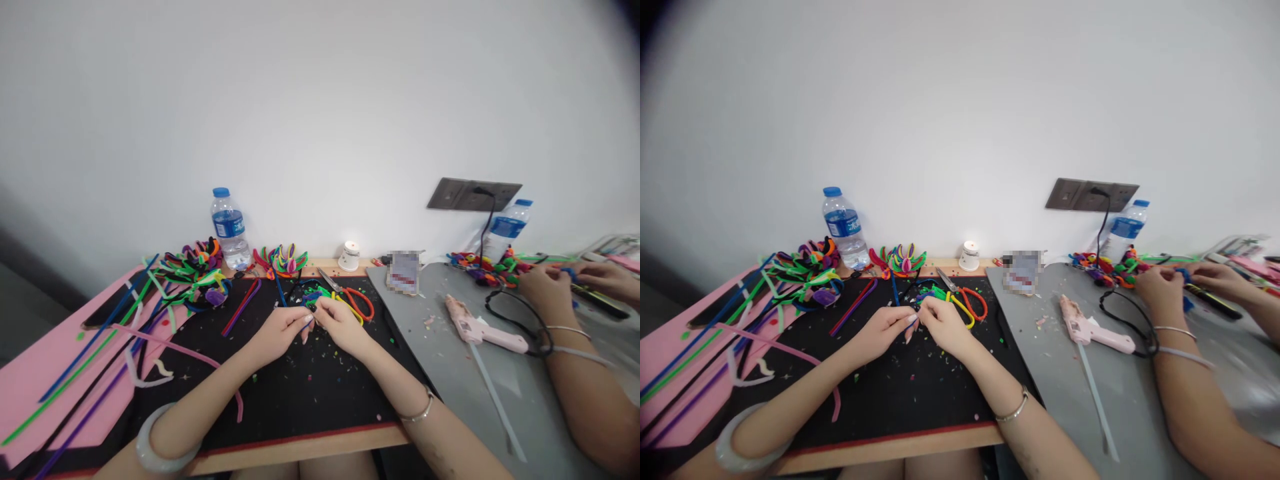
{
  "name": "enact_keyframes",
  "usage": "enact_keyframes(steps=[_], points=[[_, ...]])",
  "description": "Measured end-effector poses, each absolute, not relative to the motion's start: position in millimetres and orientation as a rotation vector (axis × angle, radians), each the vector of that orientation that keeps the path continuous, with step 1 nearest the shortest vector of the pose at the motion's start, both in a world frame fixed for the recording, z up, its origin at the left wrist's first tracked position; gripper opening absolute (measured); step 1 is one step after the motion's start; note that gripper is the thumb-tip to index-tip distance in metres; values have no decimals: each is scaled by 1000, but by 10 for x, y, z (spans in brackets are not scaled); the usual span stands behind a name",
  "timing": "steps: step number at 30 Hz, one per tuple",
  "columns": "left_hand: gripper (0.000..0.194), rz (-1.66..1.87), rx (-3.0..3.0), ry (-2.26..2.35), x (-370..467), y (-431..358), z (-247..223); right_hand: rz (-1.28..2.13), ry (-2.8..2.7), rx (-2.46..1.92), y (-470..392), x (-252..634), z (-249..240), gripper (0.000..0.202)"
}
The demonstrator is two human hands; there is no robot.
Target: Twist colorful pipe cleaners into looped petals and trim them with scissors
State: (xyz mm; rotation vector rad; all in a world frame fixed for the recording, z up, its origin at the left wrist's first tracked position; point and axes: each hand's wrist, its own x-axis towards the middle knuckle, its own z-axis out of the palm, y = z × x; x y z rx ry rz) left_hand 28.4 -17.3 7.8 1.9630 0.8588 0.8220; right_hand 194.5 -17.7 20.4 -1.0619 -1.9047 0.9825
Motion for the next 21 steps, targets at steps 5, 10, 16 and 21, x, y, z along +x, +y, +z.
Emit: enact_keyframes(steps=[5,10,16,21], points=[[25,744,2604,1084,272,-180,92,1501,-1545,-1167,-143,1890,104,19],[23,686,2689,1138,281,-190,82,1479,-1522,-1120,-150,1885,105,19],[33,805,2249,1030,295,-167,93,1274,-1696,-1020,-150,1906,125,21],[33,811,1739,807,299,-156,117,1008,-1870,-980,-192,1920,196,21]])
